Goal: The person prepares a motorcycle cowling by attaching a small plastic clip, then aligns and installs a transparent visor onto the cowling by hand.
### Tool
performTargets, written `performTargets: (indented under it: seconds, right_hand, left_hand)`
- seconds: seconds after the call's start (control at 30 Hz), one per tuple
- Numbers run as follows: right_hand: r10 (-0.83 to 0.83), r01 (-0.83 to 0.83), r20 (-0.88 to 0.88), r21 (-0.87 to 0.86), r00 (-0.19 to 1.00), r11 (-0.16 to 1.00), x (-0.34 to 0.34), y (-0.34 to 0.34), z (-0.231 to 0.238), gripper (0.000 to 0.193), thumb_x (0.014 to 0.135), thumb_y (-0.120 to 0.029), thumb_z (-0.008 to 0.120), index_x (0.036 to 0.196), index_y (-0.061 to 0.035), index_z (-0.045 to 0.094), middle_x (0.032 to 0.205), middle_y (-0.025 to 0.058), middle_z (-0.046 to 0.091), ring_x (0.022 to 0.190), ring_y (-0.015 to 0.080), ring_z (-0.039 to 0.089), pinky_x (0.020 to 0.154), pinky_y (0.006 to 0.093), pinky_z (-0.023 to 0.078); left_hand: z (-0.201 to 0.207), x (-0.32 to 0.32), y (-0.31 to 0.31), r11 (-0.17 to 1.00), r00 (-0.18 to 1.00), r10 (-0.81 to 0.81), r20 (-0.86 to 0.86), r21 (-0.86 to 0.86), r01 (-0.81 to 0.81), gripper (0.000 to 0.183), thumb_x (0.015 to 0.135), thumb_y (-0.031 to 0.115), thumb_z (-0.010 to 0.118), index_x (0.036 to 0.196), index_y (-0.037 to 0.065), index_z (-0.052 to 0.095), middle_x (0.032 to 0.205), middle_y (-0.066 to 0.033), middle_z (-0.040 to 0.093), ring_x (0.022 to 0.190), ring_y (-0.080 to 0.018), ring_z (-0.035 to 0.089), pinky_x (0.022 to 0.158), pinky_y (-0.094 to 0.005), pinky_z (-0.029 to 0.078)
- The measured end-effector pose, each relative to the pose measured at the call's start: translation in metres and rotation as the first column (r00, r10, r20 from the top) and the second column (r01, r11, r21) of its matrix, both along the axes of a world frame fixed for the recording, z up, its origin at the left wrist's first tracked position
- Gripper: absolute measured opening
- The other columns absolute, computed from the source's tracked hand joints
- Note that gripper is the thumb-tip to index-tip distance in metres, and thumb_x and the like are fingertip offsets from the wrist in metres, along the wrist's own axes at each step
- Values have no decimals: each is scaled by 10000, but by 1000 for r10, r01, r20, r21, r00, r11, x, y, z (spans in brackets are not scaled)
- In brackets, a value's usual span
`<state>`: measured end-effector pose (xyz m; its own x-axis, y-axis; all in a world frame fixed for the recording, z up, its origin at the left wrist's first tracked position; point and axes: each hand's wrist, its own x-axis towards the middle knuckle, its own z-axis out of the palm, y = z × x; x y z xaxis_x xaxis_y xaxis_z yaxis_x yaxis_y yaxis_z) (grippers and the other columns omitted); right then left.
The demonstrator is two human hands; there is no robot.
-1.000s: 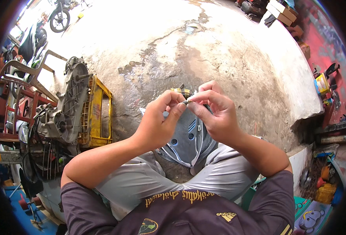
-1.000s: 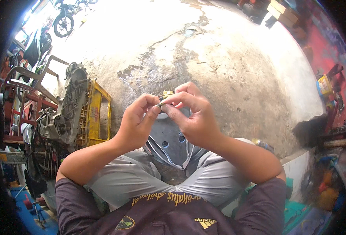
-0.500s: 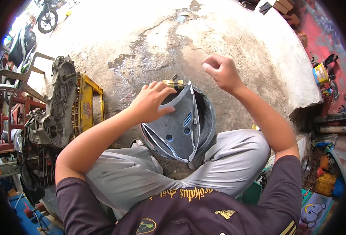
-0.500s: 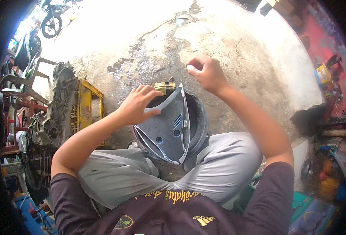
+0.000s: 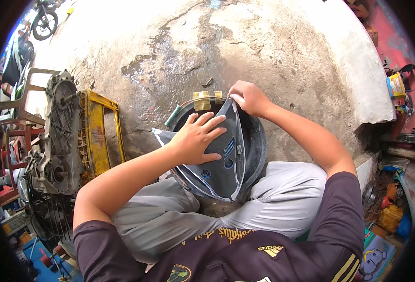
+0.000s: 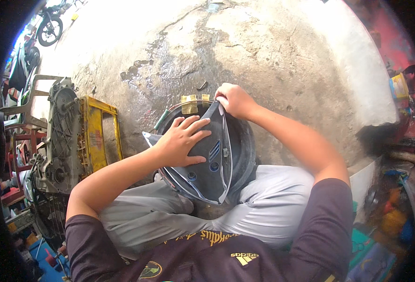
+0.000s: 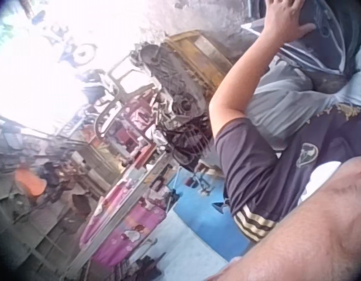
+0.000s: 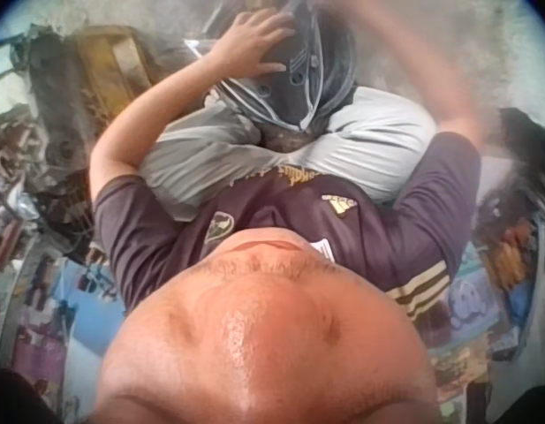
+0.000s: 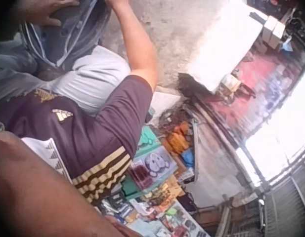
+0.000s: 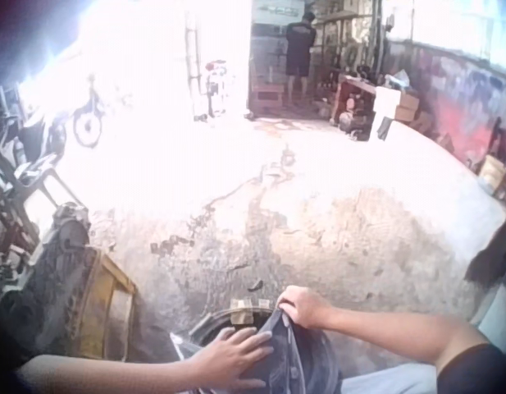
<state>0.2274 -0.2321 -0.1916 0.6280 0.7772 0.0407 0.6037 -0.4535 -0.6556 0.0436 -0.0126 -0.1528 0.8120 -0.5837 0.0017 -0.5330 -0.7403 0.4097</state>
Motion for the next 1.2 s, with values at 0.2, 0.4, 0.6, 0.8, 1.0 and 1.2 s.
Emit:
performTargets:
  seconds: [0.2,0.4,0.6,0.8,1.0,1.2]
  right_hand:
    - [45,-45,3,0,999,999,-6,2,-4,134,916,-122,670,986,-11,695,967,198,683,924,389,675,825,451,541]
    - [9,-9,5,-31,1000,999,0,5,2,143,883,-127,668,928,8,681,939,220,693,930,417,682,844,482,545]
    - [51,-50,13,-76,999,996,7,3,-1,153,877,-132,672,940,7,684,946,223,696,933,423,683,844,488,543]
    - [97,-97,-17,-12,995,995,-3,1,1,162,874,-142,684,954,-1,694,961,225,699,933,423,687,841,490,546]
    - [118,-118,-9,-50,993,992,-2,7,0,178,888,-175,673,945,-7,685,982,220,701,957,419,687,855,498,545]
    - [73,-74,-20,-49,997,996,-2,3,-5,180,898,-178,670,948,-6,690,984,219,703,961,421,686,861,506,543]
  left_hand:
    - [-13,-5,-1,999,996,33,79,-19,-32,725,816,568,762,1372,121,631,1564,-118,482,1374,-353,474,1093,-519,394]
    - [-12,-5,-1,998,989,52,137,-41,-47,713,810,539,757,1380,131,634,1547,-110,503,1330,-349,504,1065,-498,409]
    - [-12,-6,0,996,989,50,138,-77,-40,692,814,501,756,1386,132,632,1560,-104,501,1268,-350,542,1050,-479,421]
    - [-9,-5,-1,995,991,54,125,-90,-43,682,802,479,773,1374,134,637,1556,-112,505,1227,-335,564,1029,-471,433]
    - [-8,-4,-2,996,991,69,117,-67,-62,696,775,470,794,1375,154,636,1555,-106,506,1221,-328,567,1032,-480,429]
    - [-7,-4,-6,998,984,57,166,-28,-53,667,793,479,777,1366,158,660,1541,-101,520,1195,-304,559,1019,-482,403]
